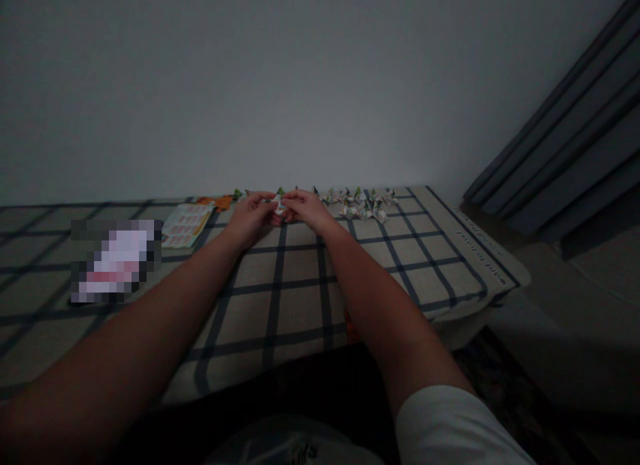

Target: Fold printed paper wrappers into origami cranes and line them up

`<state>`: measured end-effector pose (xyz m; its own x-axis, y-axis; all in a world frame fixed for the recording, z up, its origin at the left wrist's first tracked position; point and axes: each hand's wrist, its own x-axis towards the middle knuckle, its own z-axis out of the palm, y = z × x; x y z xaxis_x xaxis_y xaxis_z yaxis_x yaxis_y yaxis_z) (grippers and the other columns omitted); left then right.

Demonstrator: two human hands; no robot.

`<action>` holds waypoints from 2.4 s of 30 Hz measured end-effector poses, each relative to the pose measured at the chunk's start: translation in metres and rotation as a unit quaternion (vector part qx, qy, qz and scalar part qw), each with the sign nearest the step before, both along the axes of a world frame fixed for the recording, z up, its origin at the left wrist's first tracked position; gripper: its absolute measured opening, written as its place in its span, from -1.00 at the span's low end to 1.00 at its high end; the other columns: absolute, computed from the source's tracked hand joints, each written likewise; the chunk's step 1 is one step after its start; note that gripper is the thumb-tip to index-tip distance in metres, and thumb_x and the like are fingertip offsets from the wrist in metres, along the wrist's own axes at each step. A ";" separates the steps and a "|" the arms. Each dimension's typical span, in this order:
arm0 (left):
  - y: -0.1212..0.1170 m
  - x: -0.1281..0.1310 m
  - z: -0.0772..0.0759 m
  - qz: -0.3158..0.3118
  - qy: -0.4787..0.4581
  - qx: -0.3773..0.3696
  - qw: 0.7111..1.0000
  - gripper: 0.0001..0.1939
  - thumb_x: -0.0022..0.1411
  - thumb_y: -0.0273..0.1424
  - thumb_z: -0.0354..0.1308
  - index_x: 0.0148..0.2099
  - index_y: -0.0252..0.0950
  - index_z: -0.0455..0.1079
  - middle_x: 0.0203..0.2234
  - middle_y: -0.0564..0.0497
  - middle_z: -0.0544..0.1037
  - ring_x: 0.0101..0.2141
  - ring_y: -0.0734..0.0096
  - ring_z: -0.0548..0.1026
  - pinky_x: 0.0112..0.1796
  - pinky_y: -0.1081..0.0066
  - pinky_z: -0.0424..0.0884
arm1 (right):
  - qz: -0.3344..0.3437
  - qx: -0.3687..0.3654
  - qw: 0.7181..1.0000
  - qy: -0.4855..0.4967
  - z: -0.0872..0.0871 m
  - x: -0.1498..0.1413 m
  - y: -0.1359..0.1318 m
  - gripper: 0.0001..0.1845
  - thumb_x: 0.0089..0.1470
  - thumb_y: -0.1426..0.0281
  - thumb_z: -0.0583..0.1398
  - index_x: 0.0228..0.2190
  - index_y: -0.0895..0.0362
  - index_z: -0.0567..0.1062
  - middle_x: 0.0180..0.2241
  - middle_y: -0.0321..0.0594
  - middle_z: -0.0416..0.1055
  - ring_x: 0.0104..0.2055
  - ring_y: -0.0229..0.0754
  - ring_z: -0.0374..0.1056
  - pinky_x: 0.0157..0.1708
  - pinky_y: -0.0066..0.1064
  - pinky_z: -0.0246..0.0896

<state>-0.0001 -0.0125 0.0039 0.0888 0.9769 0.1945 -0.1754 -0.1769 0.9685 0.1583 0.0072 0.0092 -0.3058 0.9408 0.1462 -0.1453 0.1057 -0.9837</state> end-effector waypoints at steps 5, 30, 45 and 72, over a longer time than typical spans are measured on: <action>-0.002 0.001 0.000 0.016 0.042 0.014 0.999 -0.75 0.16 -0.26 0.30 -0.18 -0.32 0.48 -0.49 0.05 0.56 -0.51 0.42 0.54 -0.44 0.42 0.51 | -0.011 -0.003 1.000 -0.007 0.001 -0.001 -0.002 -0.94 0.12 0.52 0.24 -0.37 0.16 0.44 -0.52 -0.42 0.40 -0.58 -0.41 0.31 -0.49 -0.57 0.27; 0.002 -0.004 -0.003 0.115 0.069 0.119 0.984 -0.71 0.12 -0.16 0.34 -0.25 -0.30 0.58 -0.34 -0.03 0.63 -0.27 0.32 0.54 -0.15 0.35 0.47 | -0.063 0.057 0.996 -0.009 0.000 -0.001 0.001 -0.77 0.06 0.30 0.36 -0.35 0.10 0.42 -0.43 -0.39 0.39 -0.45 -0.37 0.34 -0.47 -0.56 0.32; 0.009 -0.005 -0.006 0.116 0.017 0.128 0.985 -0.70 0.17 -0.16 0.31 -0.19 -0.28 0.51 -0.24 -0.04 0.59 -0.24 0.42 0.52 -0.16 0.44 0.46 | -0.086 0.051 0.995 0.027 0.001 0.002 0.003 -0.71 0.09 0.23 0.34 -0.29 0.07 0.36 -0.37 -0.35 0.41 -0.34 -0.32 0.42 -0.43 -0.54 0.39; 0.012 0.000 -0.006 0.051 -0.122 0.047 0.990 -0.65 0.25 -0.12 0.29 -0.17 -0.20 0.24 -0.26 0.05 0.54 -0.21 0.44 0.59 -0.10 0.33 0.58 | -0.098 0.025 0.993 0.060 -0.004 -0.003 0.012 -0.82 0.30 0.33 0.17 -0.28 0.04 0.22 -0.40 -0.39 0.39 -0.41 -0.33 0.48 -0.41 -0.53 0.39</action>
<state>-0.0004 -0.0002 -0.0019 -0.0703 0.9548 0.2889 -0.3793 -0.2935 0.8775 0.1555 0.0188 0.0048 -0.0954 0.9712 0.2181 -0.2332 0.1912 -0.9534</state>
